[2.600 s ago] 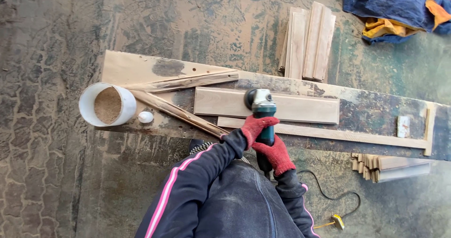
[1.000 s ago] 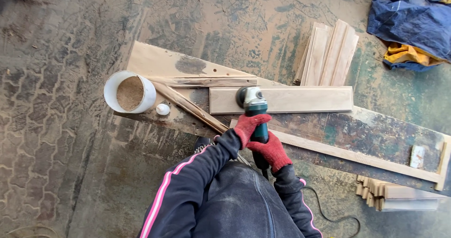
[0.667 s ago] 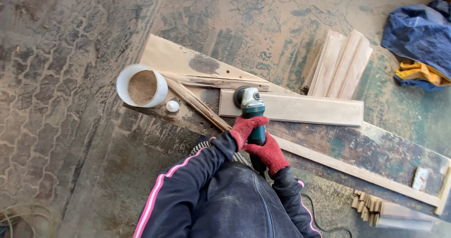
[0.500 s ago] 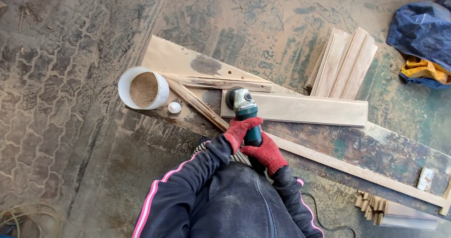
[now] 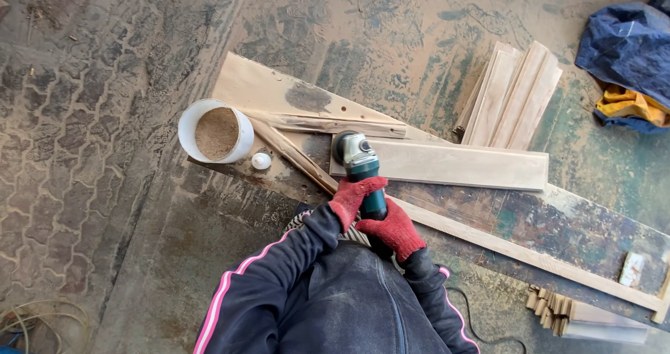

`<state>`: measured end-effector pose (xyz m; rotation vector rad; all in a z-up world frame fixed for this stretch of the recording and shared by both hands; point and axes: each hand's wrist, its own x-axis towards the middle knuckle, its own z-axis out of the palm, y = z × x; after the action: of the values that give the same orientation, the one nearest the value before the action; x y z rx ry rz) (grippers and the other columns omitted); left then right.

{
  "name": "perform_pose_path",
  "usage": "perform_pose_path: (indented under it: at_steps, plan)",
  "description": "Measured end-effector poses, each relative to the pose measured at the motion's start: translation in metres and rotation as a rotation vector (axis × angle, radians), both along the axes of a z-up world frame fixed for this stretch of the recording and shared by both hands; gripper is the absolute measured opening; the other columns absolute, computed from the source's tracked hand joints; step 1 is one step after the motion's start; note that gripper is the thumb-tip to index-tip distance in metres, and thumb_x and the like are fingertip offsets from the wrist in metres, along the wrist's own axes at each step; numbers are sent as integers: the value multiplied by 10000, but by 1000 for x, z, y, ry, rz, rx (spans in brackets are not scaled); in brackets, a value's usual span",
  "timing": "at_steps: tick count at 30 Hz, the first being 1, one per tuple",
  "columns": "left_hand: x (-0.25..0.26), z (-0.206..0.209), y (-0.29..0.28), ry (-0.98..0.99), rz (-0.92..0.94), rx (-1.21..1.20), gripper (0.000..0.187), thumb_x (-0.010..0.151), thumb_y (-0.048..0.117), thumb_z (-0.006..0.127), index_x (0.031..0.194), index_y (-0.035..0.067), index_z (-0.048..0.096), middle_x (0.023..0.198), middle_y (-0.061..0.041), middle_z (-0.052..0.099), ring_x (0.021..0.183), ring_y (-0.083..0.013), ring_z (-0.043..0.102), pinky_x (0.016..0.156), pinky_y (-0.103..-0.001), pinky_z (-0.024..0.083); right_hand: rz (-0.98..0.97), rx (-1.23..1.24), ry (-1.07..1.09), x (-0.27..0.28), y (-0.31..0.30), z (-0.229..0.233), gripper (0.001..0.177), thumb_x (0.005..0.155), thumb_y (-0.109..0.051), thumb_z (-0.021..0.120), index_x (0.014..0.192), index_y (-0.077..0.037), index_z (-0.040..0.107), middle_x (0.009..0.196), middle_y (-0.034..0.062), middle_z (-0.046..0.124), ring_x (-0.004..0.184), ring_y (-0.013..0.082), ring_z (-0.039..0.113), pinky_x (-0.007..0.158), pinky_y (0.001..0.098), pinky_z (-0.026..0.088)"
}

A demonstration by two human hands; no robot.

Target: Sanding wooden planks using an angle grinder with a sanding disc attachment on a workbench.

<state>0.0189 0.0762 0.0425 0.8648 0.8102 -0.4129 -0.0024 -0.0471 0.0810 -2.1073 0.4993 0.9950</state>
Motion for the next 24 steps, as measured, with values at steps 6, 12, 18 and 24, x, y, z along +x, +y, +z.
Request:
perform_pose_path:
  at_steps: [6,12,18,24]
  plan:
    - [-4,-10,3,59,-72,53,720,522,304,1036,1070,-21,699,788,-113,692,791,-201,702,838,-387,554,66,-25,-4,-2,0,4,756,497,-484,965,1105,-129,687,954,180,710,998,361,700,880,456,535]
    - [7,-24,-58,11,-164,28,680,484,307,1052,1036,45,751,828,-125,736,795,-234,725,806,-399,585,-132,-12,-72,-20,-40,-6,718,481,-481,972,1046,-140,689,888,149,692,916,307,681,828,443,526]
    - [14,-26,-93,-44,-294,-23,658,504,272,1022,1057,57,737,863,-108,725,836,-229,719,830,-387,571,-280,-47,-128,-33,-75,-28,664,478,-464,1009,960,-129,698,821,145,677,842,285,669,800,420,526]
    - [1,-22,-84,-48,-263,-50,663,508,267,1026,1057,34,736,854,-114,708,837,-228,704,841,-376,561,-243,-51,-121,-40,-72,-26,676,458,-458,1015,949,-119,698,821,150,686,847,287,682,801,426,531]
